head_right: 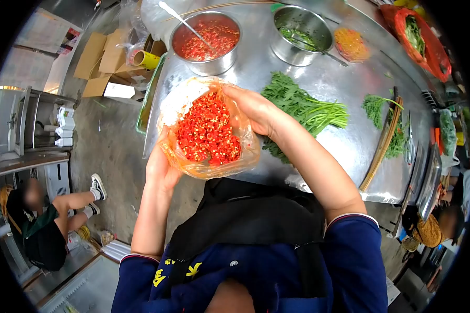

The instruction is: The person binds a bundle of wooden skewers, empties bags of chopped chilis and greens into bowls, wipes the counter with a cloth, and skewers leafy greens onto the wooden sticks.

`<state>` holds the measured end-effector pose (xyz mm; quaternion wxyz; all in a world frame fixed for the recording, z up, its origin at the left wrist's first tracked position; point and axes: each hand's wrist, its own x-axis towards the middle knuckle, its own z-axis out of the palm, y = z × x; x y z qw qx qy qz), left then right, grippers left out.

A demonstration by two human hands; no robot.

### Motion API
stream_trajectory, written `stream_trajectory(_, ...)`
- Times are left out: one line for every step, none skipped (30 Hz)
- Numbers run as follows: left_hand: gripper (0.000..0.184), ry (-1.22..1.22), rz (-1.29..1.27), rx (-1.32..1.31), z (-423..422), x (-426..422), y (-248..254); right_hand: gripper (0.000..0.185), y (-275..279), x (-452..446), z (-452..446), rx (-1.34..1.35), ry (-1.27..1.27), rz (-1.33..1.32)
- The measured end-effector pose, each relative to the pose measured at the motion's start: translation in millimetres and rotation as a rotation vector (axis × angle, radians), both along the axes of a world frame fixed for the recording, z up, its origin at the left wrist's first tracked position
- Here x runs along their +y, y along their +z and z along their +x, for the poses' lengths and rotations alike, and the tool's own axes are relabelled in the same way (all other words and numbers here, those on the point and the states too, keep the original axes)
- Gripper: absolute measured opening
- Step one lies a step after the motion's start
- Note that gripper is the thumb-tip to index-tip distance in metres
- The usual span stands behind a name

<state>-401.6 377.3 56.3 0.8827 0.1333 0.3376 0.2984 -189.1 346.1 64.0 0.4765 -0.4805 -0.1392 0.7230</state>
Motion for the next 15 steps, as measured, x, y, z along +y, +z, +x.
stream_trajectory(0.043,0.004,-0.025,-0.025,6,-1,7,0.038,11,-2,3,-0.061,0.000,-0.016)
stream_trajectory(0.041,0.008,-0.050,-0.049,10,-2,14,0.037,15,-3,10,-0.042,0.002,0.039)
stream_trajectory(0.040,-0.030,-0.060,-0.099,14,0,17,0.037,21,-2,18,-0.045,0.010,0.046)
stream_trajectory(0.039,-0.068,-0.066,-0.153,19,2,21,0.036,29,-1,27,-0.053,0.020,0.056)
stream_trajectory(0.038,-0.108,-0.074,-0.206,24,5,25,0.036,38,0,37,-0.059,0.028,0.065)
stream_trajectory(0.037,-0.109,-0.086,-0.205,31,7,33,0.035,53,1,46,-0.092,0.039,0.059)
stream_trajectory(0.036,-0.106,-0.097,-0.205,41,9,43,0.034,60,7,49,-0.098,-0.064,-0.001)
stream_trajectory(0.035,-0.102,-0.104,-0.206,51,12,52,0.034,71,12,54,-0.115,-0.092,0.007)
stream_trajectory(0.037,-0.101,-0.077,-0.205,62,16,58,0.034,85,18,61,-0.133,-0.120,0.016)
stream_trajectory(0.039,-0.093,-0.050,-0.203,74,19,63,0.035,96,27,68,-0.178,-0.139,0.037)
stream_trajectory(0.041,-0.082,-0.026,-0.198,84,21,69,0.033,111,38,70,-0.229,-0.142,-0.026)
stream_trajectory(0.040,-0.042,-0.011,-0.141,98,22,77,0.032,114,51,81,-0.278,-0.074,-0.009)
stream_trajectory(0.040,-0.017,-0.007,-0.200,111,25,78,0.031,116,67,92,-0.329,-0.002,0.010)
stream_trajectory(0.039,0.012,-0.006,-0.258,122,29,75,0.031,118,80,97,-0.351,0.023,-0.020)
stream_trajectory(0.039,0.041,-0.009,-0.312,132,31,70,0.031,119,93,99,-0.368,0.048,-0.054)
